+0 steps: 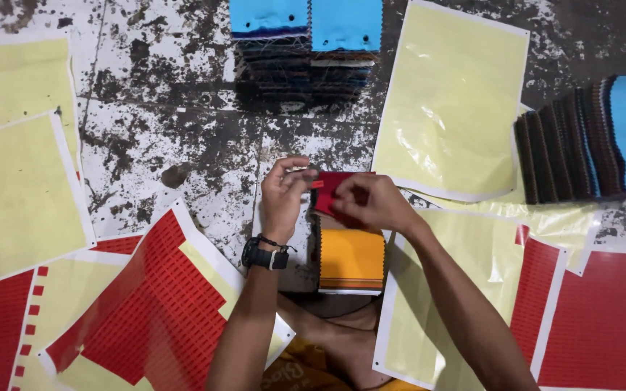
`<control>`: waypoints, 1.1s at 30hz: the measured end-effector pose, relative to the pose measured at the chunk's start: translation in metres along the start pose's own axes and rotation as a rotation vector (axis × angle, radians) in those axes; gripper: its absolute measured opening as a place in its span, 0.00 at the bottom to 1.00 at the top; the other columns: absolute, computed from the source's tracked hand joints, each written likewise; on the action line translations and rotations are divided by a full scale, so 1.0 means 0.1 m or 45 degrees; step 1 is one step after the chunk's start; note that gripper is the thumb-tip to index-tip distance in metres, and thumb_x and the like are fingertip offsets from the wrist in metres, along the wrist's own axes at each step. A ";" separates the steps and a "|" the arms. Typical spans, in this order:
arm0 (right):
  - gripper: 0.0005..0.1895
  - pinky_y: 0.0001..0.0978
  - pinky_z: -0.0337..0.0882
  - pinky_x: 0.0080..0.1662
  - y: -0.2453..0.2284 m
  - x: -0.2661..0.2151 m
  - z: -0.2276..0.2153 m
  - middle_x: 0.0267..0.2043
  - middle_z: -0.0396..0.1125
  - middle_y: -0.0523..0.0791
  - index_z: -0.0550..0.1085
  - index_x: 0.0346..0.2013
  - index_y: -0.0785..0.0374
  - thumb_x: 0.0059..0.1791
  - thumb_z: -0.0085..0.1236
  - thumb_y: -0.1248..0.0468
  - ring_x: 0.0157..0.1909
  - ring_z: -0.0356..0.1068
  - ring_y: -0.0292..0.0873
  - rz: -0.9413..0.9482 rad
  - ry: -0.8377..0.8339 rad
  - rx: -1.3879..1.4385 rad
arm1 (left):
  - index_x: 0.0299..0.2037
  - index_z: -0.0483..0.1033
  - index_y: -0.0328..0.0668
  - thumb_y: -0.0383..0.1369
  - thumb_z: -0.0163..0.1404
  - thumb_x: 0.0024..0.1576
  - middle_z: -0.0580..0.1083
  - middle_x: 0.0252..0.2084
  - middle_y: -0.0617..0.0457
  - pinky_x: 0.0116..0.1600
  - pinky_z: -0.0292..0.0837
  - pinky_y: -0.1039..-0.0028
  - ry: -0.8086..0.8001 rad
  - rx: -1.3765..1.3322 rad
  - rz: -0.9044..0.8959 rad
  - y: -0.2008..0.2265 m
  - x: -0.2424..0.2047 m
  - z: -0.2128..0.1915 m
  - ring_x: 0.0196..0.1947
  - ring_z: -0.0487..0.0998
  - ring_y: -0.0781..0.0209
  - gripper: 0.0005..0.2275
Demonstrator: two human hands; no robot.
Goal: Assembling a sample booklet by picking individual swatches from a sheet and placing them into a stack.
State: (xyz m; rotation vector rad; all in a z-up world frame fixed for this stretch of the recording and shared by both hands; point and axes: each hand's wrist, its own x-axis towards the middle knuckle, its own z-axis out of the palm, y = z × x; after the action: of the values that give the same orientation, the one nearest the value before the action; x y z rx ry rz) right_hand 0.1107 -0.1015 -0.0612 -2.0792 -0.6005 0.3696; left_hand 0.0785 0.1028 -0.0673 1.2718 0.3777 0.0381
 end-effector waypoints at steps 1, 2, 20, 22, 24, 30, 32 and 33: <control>0.10 0.48 0.74 0.42 0.00 0.01 0.00 0.30 0.73 0.53 0.79 0.38 0.67 0.43 0.65 0.67 0.36 0.75 0.58 0.004 0.005 -0.001 | 0.46 0.76 0.40 0.17 0.43 0.53 0.77 0.51 0.48 0.39 0.80 0.86 -0.006 0.000 -0.002 -0.08 0.03 0.02 0.45 0.82 0.62 0.15; 0.09 0.46 0.74 0.43 0.00 0.02 0.01 0.31 0.75 0.53 0.79 0.40 0.67 0.46 0.64 0.67 0.36 0.74 0.52 0.098 0.019 0.099 | 0.46 0.76 0.38 0.16 0.43 0.52 0.76 0.51 0.46 0.42 0.81 0.81 -0.045 -0.004 0.033 -0.16 0.05 0.03 0.46 0.81 0.60 0.15; 0.06 0.41 0.73 0.36 0.47 0.23 0.24 0.28 0.75 0.48 0.82 0.38 0.57 0.49 0.62 0.62 0.32 0.75 0.48 0.223 0.089 -0.078 | 0.44 0.81 0.53 0.23 0.45 0.54 0.70 0.45 0.55 0.53 0.75 0.56 -0.262 1.323 0.574 -0.51 0.20 -0.25 0.48 0.74 0.47 0.15; 0.06 0.42 0.73 0.36 0.46 0.24 0.26 0.28 0.75 0.48 0.82 0.38 0.57 0.49 0.63 0.61 0.32 0.75 0.48 0.221 0.087 -0.081 | 0.45 0.82 0.56 0.24 0.45 0.54 0.70 0.45 0.56 0.53 0.74 0.55 -0.296 1.425 0.629 -0.63 0.24 -0.27 0.48 0.73 0.49 0.15; 0.07 0.48 0.75 0.40 0.41 0.26 0.25 0.32 0.76 0.51 0.82 0.40 0.60 0.50 0.60 0.62 0.38 0.77 0.56 0.269 0.086 -0.102 | 0.47 0.82 0.54 0.24 0.49 0.56 0.70 0.45 0.54 0.52 0.73 0.56 -0.314 1.532 0.707 -0.62 0.23 -0.24 0.48 0.73 0.46 0.14; 0.10 0.50 0.78 0.44 0.54 0.31 0.39 0.36 0.77 0.48 0.81 0.40 0.54 0.49 0.58 0.55 0.42 0.78 0.56 0.369 0.045 -0.423 | 0.47 0.81 0.63 0.28 0.45 0.61 0.68 0.43 0.59 0.46 0.73 0.62 -0.228 1.811 0.918 -0.76 0.23 -0.23 0.43 0.72 0.54 0.14; 0.13 0.51 0.78 0.45 0.64 0.32 0.38 0.40 0.75 0.49 0.80 0.43 0.55 0.48 0.62 0.55 0.44 0.77 0.57 0.370 0.059 -0.549 | 0.48 0.81 0.63 0.28 0.43 0.62 0.68 0.43 0.57 0.46 0.72 0.61 -0.225 1.814 0.931 -0.74 0.20 -0.22 0.43 0.72 0.53 0.15; 0.17 0.52 0.79 0.46 0.69 0.34 0.37 0.43 0.72 0.49 0.78 0.47 0.57 0.46 0.65 0.55 0.46 0.76 0.58 0.373 0.075 -0.679 | 0.49 0.81 0.62 0.28 0.42 0.62 0.69 0.44 0.55 0.45 0.71 0.59 -0.224 1.811 0.944 -0.74 0.20 -0.22 0.43 0.72 0.52 0.15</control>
State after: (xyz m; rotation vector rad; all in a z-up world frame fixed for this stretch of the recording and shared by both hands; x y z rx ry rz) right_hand 0.1405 -0.0894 -0.1402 -2.6942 -0.3822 0.3360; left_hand 0.0774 0.1054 -0.1466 2.7434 -0.3548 0.3274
